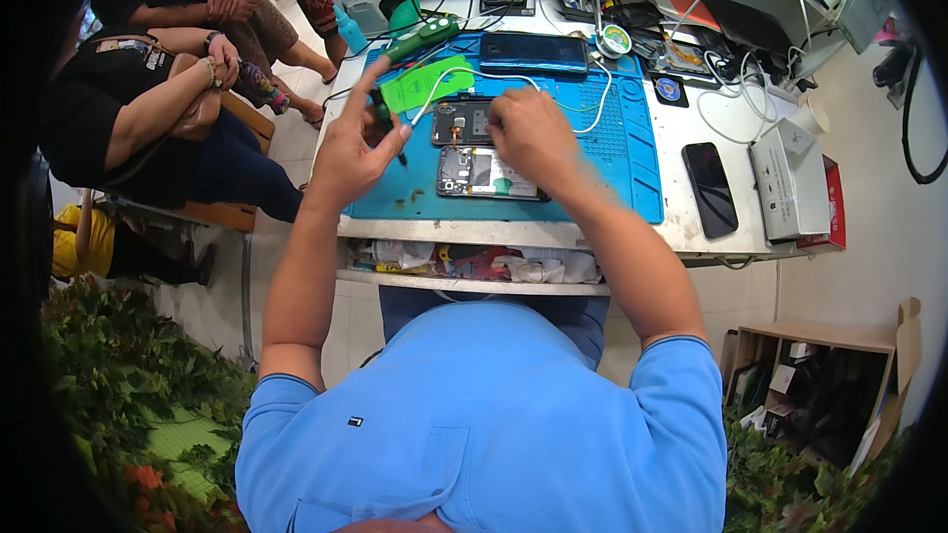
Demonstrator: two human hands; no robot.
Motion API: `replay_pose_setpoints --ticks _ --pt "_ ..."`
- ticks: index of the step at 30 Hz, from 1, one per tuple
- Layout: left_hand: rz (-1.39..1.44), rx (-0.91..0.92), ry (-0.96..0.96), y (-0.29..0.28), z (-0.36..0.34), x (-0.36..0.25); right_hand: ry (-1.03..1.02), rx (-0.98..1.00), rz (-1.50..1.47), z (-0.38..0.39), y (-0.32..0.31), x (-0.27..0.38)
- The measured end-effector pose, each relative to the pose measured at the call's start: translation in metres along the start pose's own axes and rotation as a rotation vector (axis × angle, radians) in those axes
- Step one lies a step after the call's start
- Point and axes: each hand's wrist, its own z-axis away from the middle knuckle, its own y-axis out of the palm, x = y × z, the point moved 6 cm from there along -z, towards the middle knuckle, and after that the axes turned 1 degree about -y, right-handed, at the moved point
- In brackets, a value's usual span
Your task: The person disassembles a smartphone on a workbench, using a screwdriver to remove screws and a plastic pry tool to separate the battery. They carefully disconnect the battery connector and remove the battery pack from the device chassis.
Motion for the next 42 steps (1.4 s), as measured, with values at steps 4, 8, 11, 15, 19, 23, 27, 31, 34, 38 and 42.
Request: replay_pose_setpoints --ticks 4,8,11,15,19,23,27,31,34,38,42 --pt "-0.207 0.287 -0.123 0.006 0.006 0.024 0.010 0.051 0.110 -0.007 0.005 -0.026" --pt "-0.375 0.353 -0.175 0.011 0.006 0.032 -0.043 -0.036 0.090 0.010 -0.005 -0.009" --pt "-0.499 0.124 0.105 0.009 0.004 0.012 -0.079 0.033 0.057 0.026 -0.008 0.010" --pt "-0.404 0.213 0.363 0.039 -0.012 -0.016 -0.133 0.026 0.034 0.044 0.003 0.024" --pt "-0.458 0.272 0.441 0.057 -0.023 -0.017 -0.145 -0.005 0.016 0.047 0.002 0.026" --pt "-0.495 0.356 0.432 0.063 -0.029 -0.011 -0.147 -0.028 -0.003 0.049 0.005 0.023" --pt "-0.482 0.371 0.554 0.070 -0.034 -0.013 -0.127 0.027 0.018 0.048 0.005 0.022" --pt "-0.518 0.423 0.601 0.080 -0.038 -0.008 -0.119 0.047 0.015 0.047 0.003 0.023" --pt "-0.553 0.448 0.604 0.083 -0.038 -0.007 -0.127 0.036 0.021 0.048 0.004 0.022" --pt "-0.535 0.418 0.616 0.079 -0.036 -0.008 -0.139 0.026 0.019 0.048 0.004 0.024" --pt "-0.395 0.328 0.518 0.058 -0.038 -0.014 -0.124 0.027 -0.007 0.047 0.005 0.025"
